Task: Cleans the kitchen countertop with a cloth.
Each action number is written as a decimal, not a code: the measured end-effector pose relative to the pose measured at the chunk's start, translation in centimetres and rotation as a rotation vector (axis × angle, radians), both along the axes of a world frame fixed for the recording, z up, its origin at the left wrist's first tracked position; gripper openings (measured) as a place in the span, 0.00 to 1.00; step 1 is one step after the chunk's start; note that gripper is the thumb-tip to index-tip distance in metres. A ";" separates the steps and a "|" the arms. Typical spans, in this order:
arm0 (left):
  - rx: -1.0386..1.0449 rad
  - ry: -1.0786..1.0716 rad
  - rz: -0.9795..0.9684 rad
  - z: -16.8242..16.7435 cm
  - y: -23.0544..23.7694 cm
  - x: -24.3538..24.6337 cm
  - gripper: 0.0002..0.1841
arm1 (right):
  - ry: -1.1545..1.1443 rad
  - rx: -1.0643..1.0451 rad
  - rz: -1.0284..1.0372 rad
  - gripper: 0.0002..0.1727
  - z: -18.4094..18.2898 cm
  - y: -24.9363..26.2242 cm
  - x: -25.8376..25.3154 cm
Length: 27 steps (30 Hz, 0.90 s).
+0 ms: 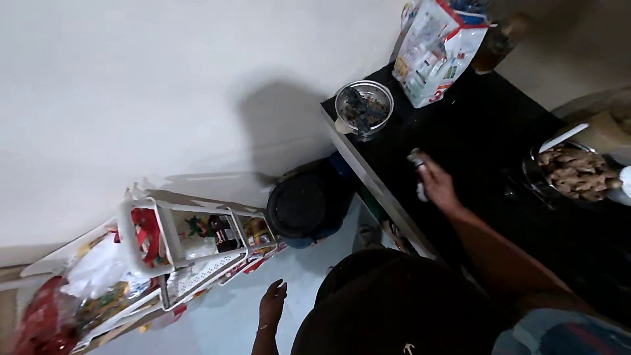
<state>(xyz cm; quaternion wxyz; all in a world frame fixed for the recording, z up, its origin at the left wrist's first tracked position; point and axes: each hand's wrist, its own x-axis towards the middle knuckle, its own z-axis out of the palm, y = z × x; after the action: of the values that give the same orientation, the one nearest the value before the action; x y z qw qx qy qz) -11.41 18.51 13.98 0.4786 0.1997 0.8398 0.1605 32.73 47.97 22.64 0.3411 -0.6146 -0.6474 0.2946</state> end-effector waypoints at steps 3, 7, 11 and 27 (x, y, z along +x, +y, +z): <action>-0.042 -0.015 0.026 -0.4 -1.3 0.0 0.23 | -0.498 -0.040 -0.065 0.41 -3.9 2.6 7.0; -0.086 -0.035 0.034 -0.7 -2.0 1.0 0.23 | -0.704 -0.066 0.056 0.38 -4.9 6.3 7.3; -0.118 -0.017 -0.037 -0.6 -1.7 1.5 0.22 | -0.714 -0.074 -0.014 0.40 -5.3 14.3 7.3; -0.013 0.008 -0.246 -0.5 5.6 1.5 0.23 | -0.478 -0.042 0.777 0.31 -3.0 3.1 -2.5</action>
<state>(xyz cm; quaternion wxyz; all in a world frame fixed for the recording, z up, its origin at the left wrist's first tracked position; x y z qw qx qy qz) -9.88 24.10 13.43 0.4927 0.2986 0.8119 0.0947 30.27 51.12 19.63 0.0339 -0.3837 -0.8843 0.2638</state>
